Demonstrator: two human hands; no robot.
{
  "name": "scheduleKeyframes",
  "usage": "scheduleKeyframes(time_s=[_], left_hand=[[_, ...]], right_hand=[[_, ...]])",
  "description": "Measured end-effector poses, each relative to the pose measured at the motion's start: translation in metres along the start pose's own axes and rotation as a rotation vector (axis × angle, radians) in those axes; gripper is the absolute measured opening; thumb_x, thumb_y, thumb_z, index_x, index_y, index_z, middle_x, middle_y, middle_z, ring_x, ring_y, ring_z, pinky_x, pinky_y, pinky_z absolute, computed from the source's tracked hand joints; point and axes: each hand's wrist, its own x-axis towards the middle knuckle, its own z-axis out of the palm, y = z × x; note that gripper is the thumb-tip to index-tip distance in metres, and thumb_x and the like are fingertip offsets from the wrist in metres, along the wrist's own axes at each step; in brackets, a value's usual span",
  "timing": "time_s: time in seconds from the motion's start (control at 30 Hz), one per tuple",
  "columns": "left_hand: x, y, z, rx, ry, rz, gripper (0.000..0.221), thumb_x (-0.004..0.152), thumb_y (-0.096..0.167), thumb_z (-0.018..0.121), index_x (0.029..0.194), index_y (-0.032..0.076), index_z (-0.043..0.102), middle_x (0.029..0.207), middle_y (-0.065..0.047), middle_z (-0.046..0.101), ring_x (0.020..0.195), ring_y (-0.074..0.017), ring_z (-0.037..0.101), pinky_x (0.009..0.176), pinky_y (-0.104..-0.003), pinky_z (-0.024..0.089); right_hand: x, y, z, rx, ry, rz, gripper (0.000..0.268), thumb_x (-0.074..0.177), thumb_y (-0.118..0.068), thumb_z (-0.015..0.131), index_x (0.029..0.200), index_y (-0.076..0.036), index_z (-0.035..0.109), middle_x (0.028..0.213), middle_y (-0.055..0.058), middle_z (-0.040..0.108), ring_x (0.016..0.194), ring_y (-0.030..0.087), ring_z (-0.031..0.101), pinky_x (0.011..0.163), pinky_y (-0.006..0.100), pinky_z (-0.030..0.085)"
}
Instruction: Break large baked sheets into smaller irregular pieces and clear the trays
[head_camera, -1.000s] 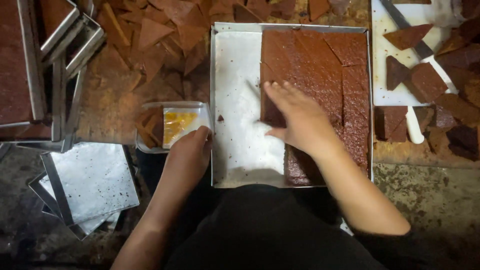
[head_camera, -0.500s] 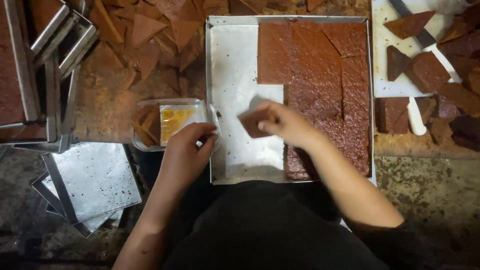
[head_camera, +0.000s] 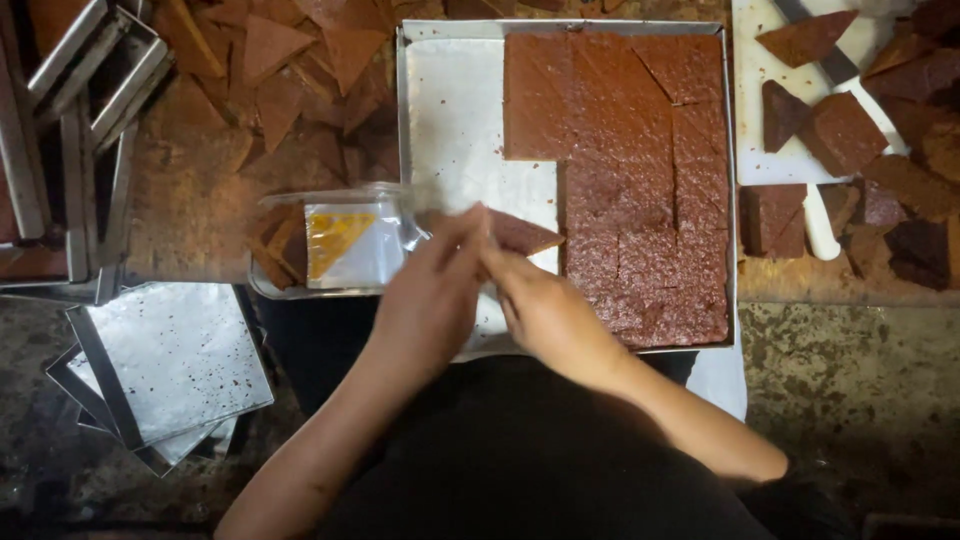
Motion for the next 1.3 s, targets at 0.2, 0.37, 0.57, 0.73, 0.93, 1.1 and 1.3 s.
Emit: scheduleKeyframes(time_s=[0.2,0.37,0.57,0.73,0.93,1.1,1.3], left_hand=[[-0.007,0.033,-0.026,-0.924,-0.287,-0.318,0.032,0.093,-0.008,0.056,0.123,-0.013,0.068,0.11,-0.014,0.069,0.099,-0.0172,0.071,0.08,-0.013,0.051],[-0.032,-0.079,0.001,-0.019,-0.053,-0.233,0.044,0.079,0.006,0.08,0.112,0.003,0.051,0.117,-0.028,0.061,0.099,-0.0497,0.064,0.089,-0.054,0.048],[-0.048,-0.085,-0.003,-0.012,-0.194,-0.381,0.026,0.094,0.028,0.074,0.112,0.013,0.062,0.09,-0.009,0.07,0.086,-0.0331,0.074,0.072,-0.044,0.056],[-0.051,-0.088,0.002,-0.04,-0.327,-0.464,0.017,0.094,0.022,0.069,0.108,0.018,0.06,0.088,-0.012,0.07,0.088,-0.0384,0.073,0.076,-0.05,0.056],[-0.046,-0.083,-0.022,-0.186,-0.141,-0.483,0.009,0.095,0.024,0.074,0.102,0.019,0.075,0.087,-0.006,0.076,0.085,-0.0288,0.075,0.073,-0.038,0.059],[-0.026,-0.057,-0.028,-0.23,-0.064,-0.38,0.03,0.085,0.003,0.07,0.113,0.014,0.077,0.096,-0.012,0.073,0.081,-0.0332,0.072,0.073,-0.044,0.058],[-0.002,-0.007,-0.024,-0.204,-0.148,-0.296,0.047,0.084,0.007,0.063,0.131,0.007,0.061,0.138,-0.015,0.057,0.097,-0.0501,0.068,0.074,-0.061,0.058]], right_hand=[[-0.003,0.034,-0.017,-0.183,-0.254,0.248,0.013,0.088,-0.018,0.063,0.089,-0.009,0.071,0.076,0.018,0.073,0.077,0.042,0.072,0.068,0.055,0.056],[0.031,0.009,-0.06,0.11,0.154,0.104,0.08,0.094,0.018,0.051,0.163,0.002,0.014,0.167,0.029,0.025,0.154,0.043,0.03,0.128,0.052,0.025],[0.034,0.034,-0.01,-0.018,-0.342,0.478,0.099,0.088,-0.005,0.069,0.165,-0.009,0.007,0.16,0.036,0.026,0.138,0.06,0.038,0.111,0.065,0.039],[0.007,0.052,0.017,0.004,-0.468,0.519,0.093,0.082,-0.023,0.078,0.159,-0.022,0.026,0.133,0.022,0.06,0.123,0.044,0.06,0.106,0.055,0.048],[-0.018,0.084,0.005,0.12,-0.102,0.526,0.037,0.082,-0.022,0.083,0.116,-0.022,0.066,0.111,0.012,0.074,0.11,0.036,0.07,0.094,0.048,0.055],[0.0,0.039,-0.015,0.417,0.22,0.407,0.031,0.089,-0.006,0.08,0.118,-0.015,0.073,0.118,0.007,0.073,0.117,0.023,0.068,0.105,0.037,0.051],[0.018,-0.011,-0.007,0.253,0.004,-0.018,0.042,0.092,0.011,0.054,0.128,-0.003,0.069,0.131,0.024,0.068,0.118,0.046,0.065,0.092,0.053,0.057]])
